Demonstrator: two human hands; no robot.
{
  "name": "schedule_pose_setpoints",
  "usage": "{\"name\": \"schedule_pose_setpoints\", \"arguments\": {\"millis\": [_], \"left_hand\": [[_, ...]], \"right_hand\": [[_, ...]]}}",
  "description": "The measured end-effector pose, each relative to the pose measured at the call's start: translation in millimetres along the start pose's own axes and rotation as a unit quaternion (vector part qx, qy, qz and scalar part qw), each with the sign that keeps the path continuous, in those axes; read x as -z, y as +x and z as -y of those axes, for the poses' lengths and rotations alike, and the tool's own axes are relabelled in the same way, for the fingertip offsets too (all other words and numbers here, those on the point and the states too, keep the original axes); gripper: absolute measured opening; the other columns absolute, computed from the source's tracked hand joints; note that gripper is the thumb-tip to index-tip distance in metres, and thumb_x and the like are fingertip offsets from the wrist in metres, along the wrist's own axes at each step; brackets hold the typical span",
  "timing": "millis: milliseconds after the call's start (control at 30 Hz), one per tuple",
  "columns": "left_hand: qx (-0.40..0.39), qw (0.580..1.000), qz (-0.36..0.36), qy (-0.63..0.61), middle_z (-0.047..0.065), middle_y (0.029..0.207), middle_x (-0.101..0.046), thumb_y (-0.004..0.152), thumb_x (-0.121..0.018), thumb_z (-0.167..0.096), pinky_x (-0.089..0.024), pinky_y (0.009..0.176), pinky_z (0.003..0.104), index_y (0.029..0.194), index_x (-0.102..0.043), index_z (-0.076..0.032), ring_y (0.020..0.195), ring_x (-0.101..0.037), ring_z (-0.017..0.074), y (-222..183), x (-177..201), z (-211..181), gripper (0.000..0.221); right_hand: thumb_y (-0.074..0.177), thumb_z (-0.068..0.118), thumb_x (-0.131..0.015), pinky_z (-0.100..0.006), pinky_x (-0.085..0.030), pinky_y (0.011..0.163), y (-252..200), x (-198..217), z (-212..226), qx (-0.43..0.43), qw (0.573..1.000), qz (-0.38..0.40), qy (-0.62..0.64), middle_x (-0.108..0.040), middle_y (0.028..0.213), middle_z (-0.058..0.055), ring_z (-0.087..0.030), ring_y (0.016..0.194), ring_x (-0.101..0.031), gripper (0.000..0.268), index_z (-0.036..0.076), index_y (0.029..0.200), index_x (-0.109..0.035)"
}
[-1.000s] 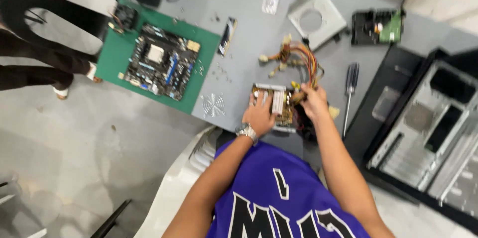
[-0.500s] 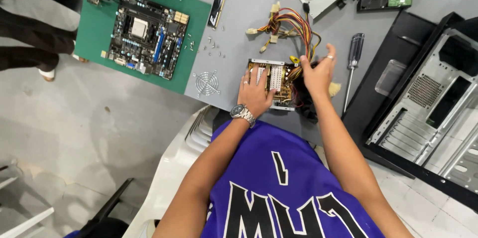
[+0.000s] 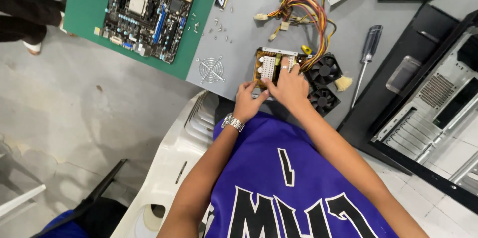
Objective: Cleaning a computer power supply unit and cooling fans using a brush and screwdriver.
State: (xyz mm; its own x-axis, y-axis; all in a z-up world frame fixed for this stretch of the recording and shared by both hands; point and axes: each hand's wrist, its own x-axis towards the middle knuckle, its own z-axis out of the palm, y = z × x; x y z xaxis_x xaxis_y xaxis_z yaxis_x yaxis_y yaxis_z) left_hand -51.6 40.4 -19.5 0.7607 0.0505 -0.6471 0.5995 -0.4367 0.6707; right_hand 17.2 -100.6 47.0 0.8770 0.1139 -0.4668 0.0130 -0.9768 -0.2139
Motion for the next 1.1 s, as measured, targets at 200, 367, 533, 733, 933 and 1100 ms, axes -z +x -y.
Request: {"name": "schedule_pose_setpoints", "arguments": {"millis": [200,367,533,733,933,1100], "left_hand": [[0.016,0.996,0.018,-0.089,0.019,0.143,-0.037,0.067,-0.076,-0.066,-0.039,0.108,0.047,0.143,-0.044,-0.005,0.132,-0.042,0.0426,-10,15,-9,0.102],[0.027,0.994,0.042,-0.097,0.021,0.143,-0.036,0.063,-0.077,-0.066,-0.039,0.109,0.044,0.145,-0.038,0.001,0.134,-0.040,0.0406,-13,28,-18,0.112],[0.010,0.994,0.066,-0.088,0.019,0.138,-0.041,0.055,-0.084,-0.061,-0.040,0.108,0.044,0.144,-0.042,0.001,0.132,-0.043,0.0389,-7,36,-20,0.116],[0.011,0.993,0.081,-0.082,0.014,0.136,-0.041,0.048,-0.087,-0.061,-0.039,0.109,0.040,0.143,-0.043,0.000,0.131,-0.044,0.0351,6,31,-8,0.121],[0.010,0.994,0.073,-0.079,0.015,0.135,-0.042,0.046,-0.087,-0.060,-0.040,0.108,0.040,0.141,-0.044,-0.001,0.130,-0.046,0.0350,3,40,-20,0.120],[0.016,0.992,0.078,-0.096,0.016,0.135,-0.042,0.047,-0.087,-0.060,-0.040,0.107,0.040,0.142,-0.043,0.000,0.130,-0.046,0.0353,6,36,-9,0.121]], "right_hand": [[0.077,0.062,-0.069,-0.063,-0.052,0.072,15,2,13,-0.060,0.996,0.034,0.052,-0.043,0.116,-0.031,-0.057,0.088,-0.062,0.104,-0.008,0.138,-0.021],[0.074,0.062,-0.074,-0.063,-0.052,0.074,19,-10,11,-0.082,0.993,0.022,0.083,-0.043,0.117,-0.034,-0.058,0.089,-0.061,0.111,-0.009,0.138,-0.018],[0.072,0.059,-0.078,-0.065,-0.052,0.073,18,-18,13,-0.108,0.985,-0.022,0.130,-0.040,0.121,-0.033,-0.061,0.086,-0.060,0.115,-0.006,0.142,-0.013],[0.077,0.039,-0.078,-0.064,-0.050,0.081,11,12,40,-0.139,0.975,-0.034,0.170,-0.038,0.127,-0.032,-0.060,0.095,-0.058,0.092,-0.001,0.137,-0.021],[0.075,0.035,-0.078,-0.064,-0.049,0.080,12,2,39,-0.154,0.966,-0.066,0.196,-0.041,0.122,-0.026,-0.060,0.091,-0.059,0.074,0.009,0.124,-0.029],[0.072,0.043,-0.079,-0.064,-0.050,0.081,14,-10,33,-0.163,0.968,-0.066,0.178,-0.042,0.118,-0.021,-0.058,0.088,-0.060,0.073,0.013,0.117,-0.030]]}}
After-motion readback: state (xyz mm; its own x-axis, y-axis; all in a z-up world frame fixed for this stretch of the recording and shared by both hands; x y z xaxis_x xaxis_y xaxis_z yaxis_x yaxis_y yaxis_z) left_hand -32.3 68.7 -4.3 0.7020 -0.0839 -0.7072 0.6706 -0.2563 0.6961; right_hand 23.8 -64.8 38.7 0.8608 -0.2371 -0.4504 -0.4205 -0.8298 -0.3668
